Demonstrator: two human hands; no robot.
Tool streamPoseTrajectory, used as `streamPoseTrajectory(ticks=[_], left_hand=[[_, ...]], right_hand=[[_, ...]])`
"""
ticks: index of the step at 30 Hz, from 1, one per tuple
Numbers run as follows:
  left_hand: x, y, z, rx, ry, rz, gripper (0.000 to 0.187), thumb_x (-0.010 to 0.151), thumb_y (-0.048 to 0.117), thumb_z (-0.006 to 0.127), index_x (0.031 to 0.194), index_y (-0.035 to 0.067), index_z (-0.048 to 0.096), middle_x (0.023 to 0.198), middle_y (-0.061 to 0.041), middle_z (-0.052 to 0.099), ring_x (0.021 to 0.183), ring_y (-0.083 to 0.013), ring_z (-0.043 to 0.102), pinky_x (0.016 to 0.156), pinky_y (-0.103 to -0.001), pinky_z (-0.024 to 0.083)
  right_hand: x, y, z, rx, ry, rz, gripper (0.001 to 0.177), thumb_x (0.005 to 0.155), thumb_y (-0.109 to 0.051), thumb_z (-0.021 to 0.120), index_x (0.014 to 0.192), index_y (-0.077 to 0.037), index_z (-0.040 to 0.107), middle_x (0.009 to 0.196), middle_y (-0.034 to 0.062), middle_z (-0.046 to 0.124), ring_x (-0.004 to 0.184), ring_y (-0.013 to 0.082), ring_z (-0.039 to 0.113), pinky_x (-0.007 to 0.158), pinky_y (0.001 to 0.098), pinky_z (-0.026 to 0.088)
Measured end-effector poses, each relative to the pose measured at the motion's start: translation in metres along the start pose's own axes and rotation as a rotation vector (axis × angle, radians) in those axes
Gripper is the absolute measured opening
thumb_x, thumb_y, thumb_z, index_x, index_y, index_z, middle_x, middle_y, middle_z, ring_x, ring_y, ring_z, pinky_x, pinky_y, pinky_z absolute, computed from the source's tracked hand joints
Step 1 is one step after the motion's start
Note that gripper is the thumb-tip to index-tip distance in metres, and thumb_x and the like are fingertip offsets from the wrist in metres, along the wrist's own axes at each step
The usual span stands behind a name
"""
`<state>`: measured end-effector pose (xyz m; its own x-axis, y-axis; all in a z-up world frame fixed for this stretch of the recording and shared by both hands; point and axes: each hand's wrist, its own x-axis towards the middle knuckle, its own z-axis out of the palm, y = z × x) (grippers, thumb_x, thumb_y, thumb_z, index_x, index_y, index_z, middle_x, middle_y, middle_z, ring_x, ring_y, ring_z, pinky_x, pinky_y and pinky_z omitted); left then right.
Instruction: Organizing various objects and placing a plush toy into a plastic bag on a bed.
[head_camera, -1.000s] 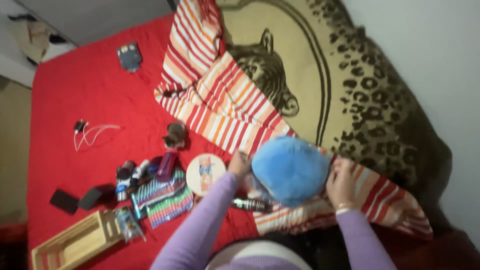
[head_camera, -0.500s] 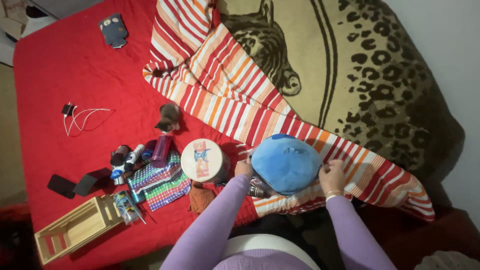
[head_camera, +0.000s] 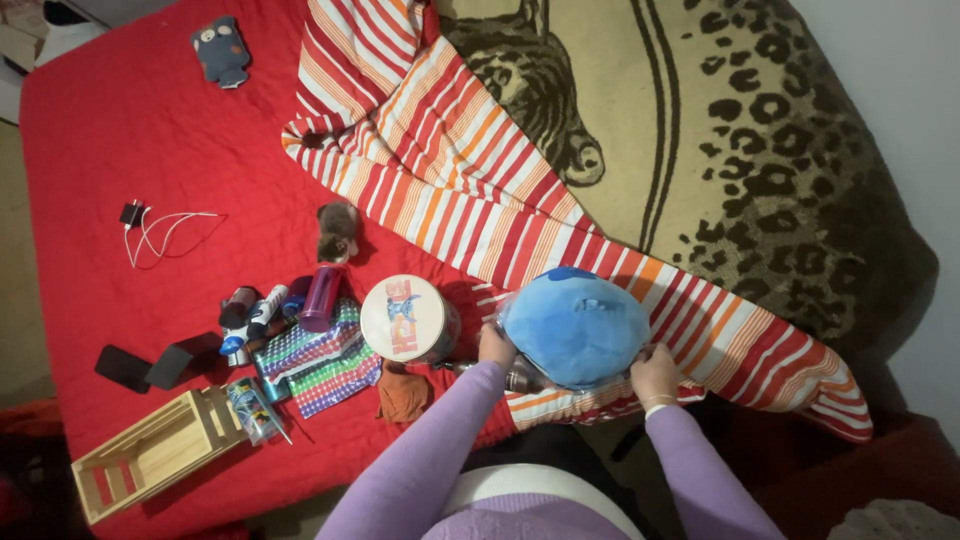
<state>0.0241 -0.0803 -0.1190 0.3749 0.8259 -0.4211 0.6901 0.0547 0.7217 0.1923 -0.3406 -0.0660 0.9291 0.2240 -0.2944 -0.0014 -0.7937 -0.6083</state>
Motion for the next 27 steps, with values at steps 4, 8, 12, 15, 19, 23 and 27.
streamPoseTrajectory(ticks=[4,8,12,15,19,23,27], left_hand=[[-0.01,0.007,-0.007,-0.061,-0.112,-0.078,0.04,0.083,0.021,0.073,0.108,-0.007,0.06,0.11,-0.028,0.071,0.104,-0.0386,0.071,0.092,-0.044,0.055],[-0.021,0.004,-0.01,0.02,-0.182,0.171,0.041,0.08,0.014,0.071,0.115,-0.004,0.06,0.11,-0.028,0.07,0.105,-0.0397,0.068,0.092,-0.045,0.053],[-0.013,0.016,-0.017,0.111,-0.205,0.023,0.039,0.08,0.021,0.075,0.112,0.0,0.065,0.109,-0.022,0.073,0.104,-0.0356,0.071,0.094,-0.044,0.055],[-0.017,0.044,-0.038,0.145,-0.184,-0.151,0.04,0.079,0.021,0.074,0.111,0.0,0.064,0.106,-0.023,0.073,0.101,-0.0357,0.073,0.094,-0.043,0.057],[-0.008,0.024,-0.02,0.248,-0.081,-0.108,0.042,0.085,0.031,0.077,0.104,-0.004,0.063,0.109,-0.027,0.068,0.102,-0.0398,0.069,0.09,-0.047,0.055],[-0.003,0.064,-0.031,0.443,-0.064,-0.002,0.027,0.093,0.031,0.062,0.102,0.006,0.066,0.102,-0.021,0.074,0.096,-0.0393,0.071,0.083,-0.05,0.056],[-0.002,0.08,-0.049,0.693,-0.195,0.223,0.028,0.099,0.03,0.055,0.1,0.005,0.068,0.099,-0.021,0.075,0.093,-0.0384,0.073,0.08,-0.051,0.059]], right_hand=[[-0.014,-0.036,-0.021,0.201,-0.115,0.323,0.025,0.089,-0.008,0.066,0.111,0.003,0.061,0.099,0.0194,0.073,0.078,0.0369,0.074,0.066,0.0438,0.058],[-0.022,-0.029,-0.003,0.406,-0.332,0.332,0.02,0.089,-0.005,0.063,0.107,0.003,0.061,0.092,0.0157,0.075,0.07,0.0247,0.073,0.056,0.0349,0.056],[-0.035,-0.056,-0.018,0.324,-0.476,0.23,0.011,0.091,-0.002,0.061,0.098,0.006,0.061,0.079,0.0172,0.076,0.062,0.0231,0.075,0.051,0.0345,0.053],[-0.04,-0.038,-0.019,0.341,-0.635,0.296,0.014,0.093,-0.008,0.061,0.09,0.006,0.064,0.076,0.0135,0.078,0.063,0.0203,0.075,0.051,0.0298,0.051],[-0.056,-0.017,-0.014,0.397,-0.732,0.359,0.013,0.09,-0.009,0.06,0.084,0.002,0.064,0.079,0.0136,0.08,0.062,0.02,0.075,0.049,0.0279,0.047],[-0.064,-0.016,-0.018,0.314,-0.774,0.208,0.017,0.088,-0.009,0.065,0.075,0.002,0.068,0.077,0.0157,0.08,0.06,0.0182,0.071,0.049,0.0277,0.048],[-0.072,0.011,-0.009,0.403,-0.853,0.251,0.02,0.085,-0.01,0.068,0.074,0.006,0.07,0.078,0.017,0.079,0.057,0.0226,0.073,0.056,0.0334,0.06]])
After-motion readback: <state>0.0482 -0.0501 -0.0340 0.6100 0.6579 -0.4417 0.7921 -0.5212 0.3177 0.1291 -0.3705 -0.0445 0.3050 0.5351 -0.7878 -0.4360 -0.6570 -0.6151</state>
